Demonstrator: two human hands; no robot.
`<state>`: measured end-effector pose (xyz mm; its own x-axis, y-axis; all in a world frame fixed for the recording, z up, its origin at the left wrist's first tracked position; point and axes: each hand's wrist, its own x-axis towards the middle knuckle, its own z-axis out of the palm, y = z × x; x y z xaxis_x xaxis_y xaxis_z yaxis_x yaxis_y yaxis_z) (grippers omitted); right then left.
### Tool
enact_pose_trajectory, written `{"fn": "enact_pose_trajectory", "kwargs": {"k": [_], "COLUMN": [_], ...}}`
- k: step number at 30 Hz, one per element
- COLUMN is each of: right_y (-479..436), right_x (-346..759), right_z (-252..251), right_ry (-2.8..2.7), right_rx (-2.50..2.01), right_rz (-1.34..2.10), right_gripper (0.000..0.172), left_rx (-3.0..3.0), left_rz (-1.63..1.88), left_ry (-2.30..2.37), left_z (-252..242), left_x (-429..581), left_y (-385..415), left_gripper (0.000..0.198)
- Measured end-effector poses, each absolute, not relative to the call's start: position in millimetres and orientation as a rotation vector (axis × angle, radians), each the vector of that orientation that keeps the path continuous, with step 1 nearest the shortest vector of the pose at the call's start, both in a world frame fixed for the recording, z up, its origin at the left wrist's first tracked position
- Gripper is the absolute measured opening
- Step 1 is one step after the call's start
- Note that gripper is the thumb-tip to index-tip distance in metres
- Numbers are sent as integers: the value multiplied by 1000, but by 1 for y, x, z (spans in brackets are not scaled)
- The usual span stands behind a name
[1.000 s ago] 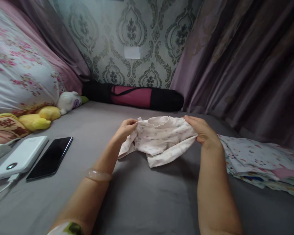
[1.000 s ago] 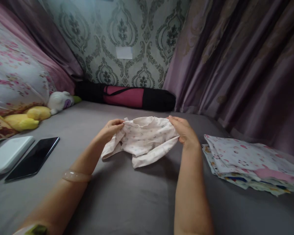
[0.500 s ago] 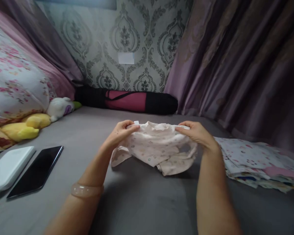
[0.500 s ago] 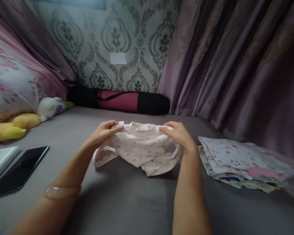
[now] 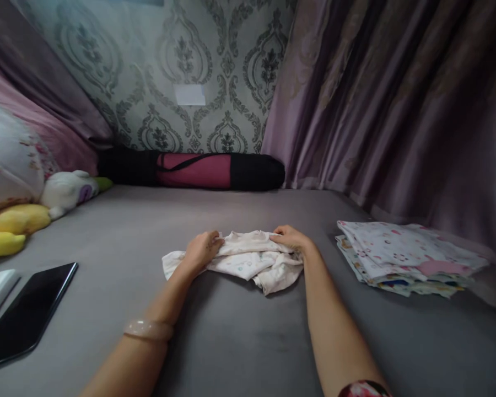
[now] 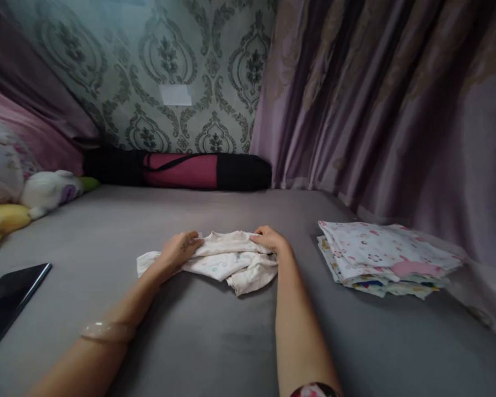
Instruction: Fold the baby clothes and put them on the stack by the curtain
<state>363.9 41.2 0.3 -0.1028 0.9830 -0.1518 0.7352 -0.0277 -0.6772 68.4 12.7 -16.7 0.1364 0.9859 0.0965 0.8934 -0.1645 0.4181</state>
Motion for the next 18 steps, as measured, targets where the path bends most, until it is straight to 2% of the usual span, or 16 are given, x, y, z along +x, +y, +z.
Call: {"fn": "enact_pose_trajectory", "kwargs": {"k": [11,18], "right_y": [45,42], "right_x": [367,358], "right_z": [-10,-2], "right_ry": [-1872,-1890], "right_rx": [-1783,-1784], "right_rz": [910,868], "right_gripper": [15,16], "left_rx": [2043,1727], "left_rz": [658,935], "left_ry": [1793,1622], "left_z": [-23,-15], "left_x": [65,65], "left_y": [20,18], "left_gripper": [34,41]}}
